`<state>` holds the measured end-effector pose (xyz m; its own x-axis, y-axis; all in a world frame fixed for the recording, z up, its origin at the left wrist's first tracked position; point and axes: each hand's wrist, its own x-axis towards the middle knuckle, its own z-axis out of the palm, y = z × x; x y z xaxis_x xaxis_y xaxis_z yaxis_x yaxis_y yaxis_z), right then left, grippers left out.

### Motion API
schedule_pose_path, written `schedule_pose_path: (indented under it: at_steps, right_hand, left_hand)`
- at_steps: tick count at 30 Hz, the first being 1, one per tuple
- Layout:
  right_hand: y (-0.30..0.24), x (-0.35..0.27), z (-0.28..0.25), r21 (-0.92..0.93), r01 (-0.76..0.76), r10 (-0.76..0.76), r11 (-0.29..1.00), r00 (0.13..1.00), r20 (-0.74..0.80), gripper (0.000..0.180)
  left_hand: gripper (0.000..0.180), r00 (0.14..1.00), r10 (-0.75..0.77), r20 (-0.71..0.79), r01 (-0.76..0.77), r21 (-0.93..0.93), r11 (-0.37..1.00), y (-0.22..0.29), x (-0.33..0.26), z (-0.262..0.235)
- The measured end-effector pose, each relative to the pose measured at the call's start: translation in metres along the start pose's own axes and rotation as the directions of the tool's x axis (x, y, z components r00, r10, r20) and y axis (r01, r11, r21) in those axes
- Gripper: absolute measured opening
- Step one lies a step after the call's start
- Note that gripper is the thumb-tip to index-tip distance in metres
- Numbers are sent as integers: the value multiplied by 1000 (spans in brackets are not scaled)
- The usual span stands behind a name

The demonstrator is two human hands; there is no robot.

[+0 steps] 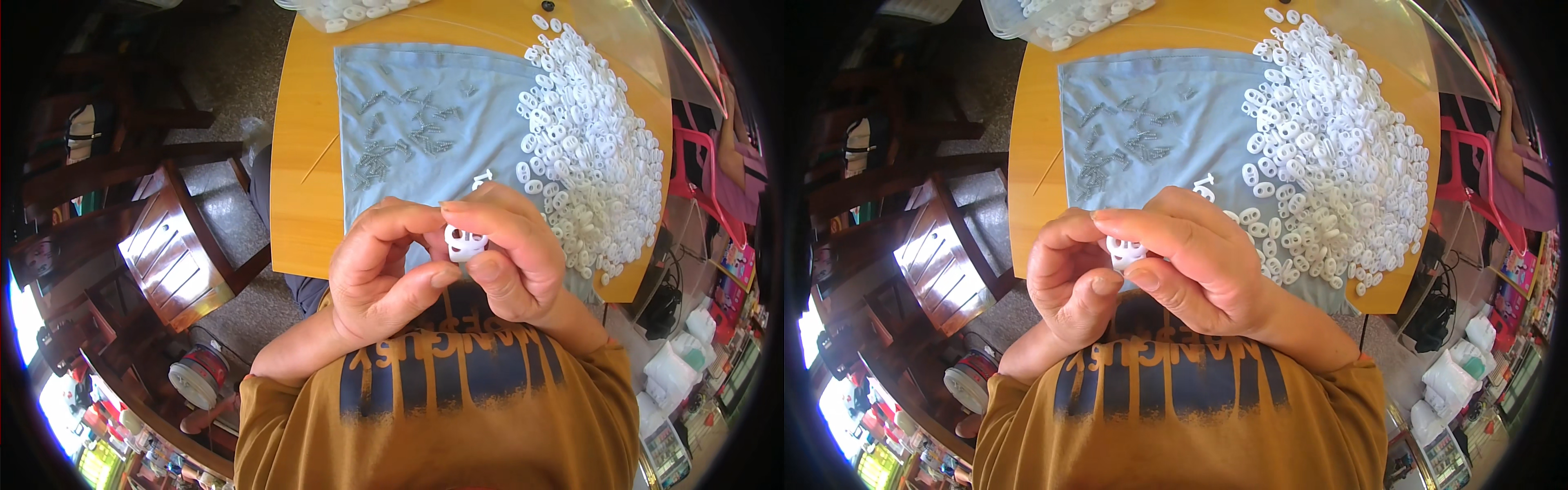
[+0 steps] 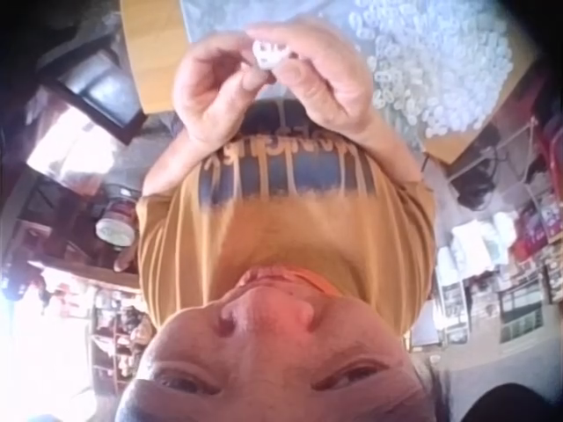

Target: Assembling small white plastic components by inserting small metal pins into them.

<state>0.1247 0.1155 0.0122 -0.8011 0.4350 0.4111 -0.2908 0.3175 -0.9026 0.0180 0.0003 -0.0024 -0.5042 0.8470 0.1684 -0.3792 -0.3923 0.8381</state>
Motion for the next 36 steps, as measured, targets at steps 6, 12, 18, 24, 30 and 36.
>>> schedule_pose_path:
  at_steps: [6,12,18,24,30,36]
  right_hand:
    - [-2,0,0,-66,18,-17,998,1000,12,33]
    - [-6,2,0,-32,-1,1,999,1000,15,33]
    - [-9,0,-1,54,-66,67,996,997,-23,30]
    - [-9,-1,-2,33,-63,64,997,997,-34,31]
    - [-10,2,-3,-46,-71,69,996,997,-34,32]
    - [-3,-1,3,55,-53,57,997,996,-63,28]
  left_hand:
    - [31,1000,-11,-20,15,234,972,2,-2,-3]
    - [33,978,154,139,-196,386,901,6,10,-8]
    - [34,967,156,201,-238,496,835,9,14,-7]
    - [33,966,176,188,-250,516,819,7,16,-4]
    - [29,996,50,75,-79,468,880,6,8,0]
    - [28,995,70,73,-94,412,907,5,7,2]
